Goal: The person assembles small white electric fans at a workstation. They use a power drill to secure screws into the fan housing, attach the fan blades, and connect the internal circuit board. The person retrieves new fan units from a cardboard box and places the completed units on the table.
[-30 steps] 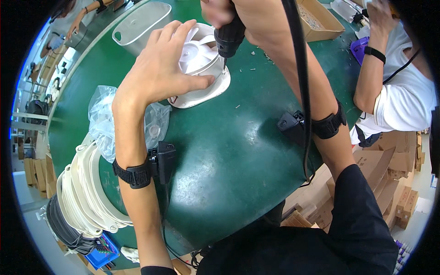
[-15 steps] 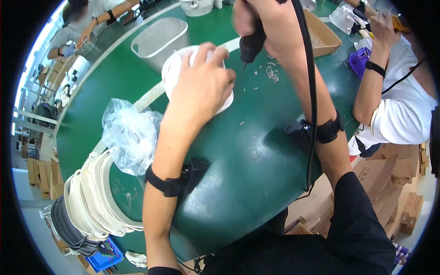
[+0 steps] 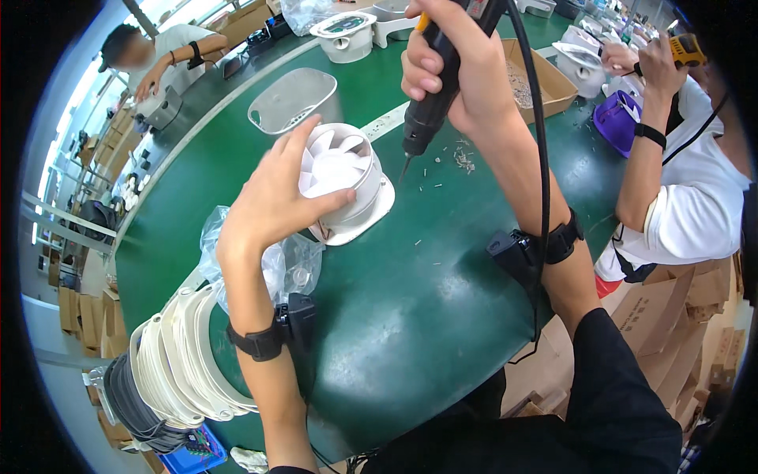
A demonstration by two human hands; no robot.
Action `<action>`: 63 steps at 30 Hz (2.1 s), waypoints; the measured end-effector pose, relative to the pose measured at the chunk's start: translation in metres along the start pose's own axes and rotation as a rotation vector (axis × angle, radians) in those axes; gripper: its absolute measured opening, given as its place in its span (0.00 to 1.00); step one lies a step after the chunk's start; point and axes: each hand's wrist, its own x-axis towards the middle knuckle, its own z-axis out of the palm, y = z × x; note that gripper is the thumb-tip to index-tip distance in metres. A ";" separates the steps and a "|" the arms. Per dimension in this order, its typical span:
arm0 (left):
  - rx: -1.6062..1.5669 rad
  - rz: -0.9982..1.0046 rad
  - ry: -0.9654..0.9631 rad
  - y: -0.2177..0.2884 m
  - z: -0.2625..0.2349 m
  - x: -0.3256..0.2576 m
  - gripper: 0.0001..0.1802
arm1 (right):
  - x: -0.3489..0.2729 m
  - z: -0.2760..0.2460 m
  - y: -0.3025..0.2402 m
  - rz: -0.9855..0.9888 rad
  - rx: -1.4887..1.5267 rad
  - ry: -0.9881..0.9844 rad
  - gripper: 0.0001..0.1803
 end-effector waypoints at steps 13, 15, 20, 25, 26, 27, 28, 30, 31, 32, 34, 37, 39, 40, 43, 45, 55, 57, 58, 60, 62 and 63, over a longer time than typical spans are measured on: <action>-0.070 0.111 -0.108 -0.010 -0.005 -0.002 0.61 | 0.002 0.002 -0.005 0.052 0.069 0.011 0.16; -0.123 0.167 -0.115 -0.012 0.001 0.001 0.61 | -0.006 0.010 -0.006 0.013 -0.022 -0.048 0.19; -0.086 0.108 -0.108 -0.006 0.004 0.004 0.60 | -0.015 0.019 -0.012 0.010 0.053 -0.138 0.18; -0.039 0.056 -0.098 0.006 0.007 0.004 0.62 | -0.006 0.007 -0.003 -0.033 0.167 -0.106 0.17; -0.012 0.036 -0.095 0.011 0.009 0.003 0.62 | -0.005 0.006 -0.002 -0.055 0.166 -0.099 0.17; 0.016 0.007 -0.091 0.012 0.011 0.000 0.62 | -0.008 0.013 -0.002 -0.042 0.141 -0.089 0.17; 0.006 0.000 -0.106 0.017 0.014 0.001 0.62 | -0.014 0.023 -0.011 -0.034 0.108 -0.074 0.18; -0.013 -0.015 -0.134 0.024 0.020 0.004 0.60 | -0.022 0.036 -0.021 -0.053 0.046 -0.059 0.18; 0.030 0.010 -0.126 0.025 0.024 0.004 0.60 | -0.024 0.039 -0.024 -0.080 0.016 -0.059 0.19; 0.073 0.035 -0.117 0.025 0.028 0.004 0.60 | -0.025 0.040 -0.024 -0.086 0.002 -0.061 0.19; 0.120 0.063 -0.109 0.027 0.032 0.005 0.60 | -0.026 0.041 -0.027 -0.106 -0.034 -0.060 0.20; 0.126 0.056 -0.116 0.028 0.030 0.005 0.60 | -0.025 0.040 -0.026 -0.110 -0.048 -0.074 0.20; 0.114 0.054 -0.118 0.027 0.030 0.005 0.60 | -0.024 0.039 -0.025 -0.099 -0.037 -0.079 0.20; 0.107 0.061 -0.100 0.026 0.031 0.006 0.59 | -0.023 0.039 -0.025 -0.091 -0.028 -0.079 0.21; 0.094 0.066 -0.067 0.019 0.034 0.006 0.56 | -0.023 0.039 -0.025 -0.054 0.000 -0.061 0.21; 0.095 0.056 -0.071 0.020 0.034 0.006 0.56 | -0.023 0.039 -0.025 -0.038 0.005 -0.053 0.21; 0.106 0.085 -0.010 0.022 0.040 0.006 0.60 | -0.027 0.045 -0.030 -0.044 -0.057 -0.125 0.21; 0.110 0.081 -0.021 0.026 0.038 0.004 0.59 | -0.030 0.051 -0.030 -0.047 -0.074 -0.144 0.21; 0.128 0.086 -0.034 0.029 0.036 0.004 0.58 | -0.032 0.054 -0.029 -0.024 -0.081 -0.126 0.21; 0.160 0.096 -0.063 0.036 0.035 0.003 0.55 | -0.035 0.060 -0.029 0.022 -0.097 -0.090 0.20; 0.197 0.070 -0.078 0.032 0.038 0.004 0.61 | -0.039 0.063 -0.027 0.013 -0.118 -0.074 0.20; 0.216 0.062 -0.083 0.031 0.038 0.006 0.64 | -0.040 0.065 -0.029 0.011 -0.129 -0.075 0.20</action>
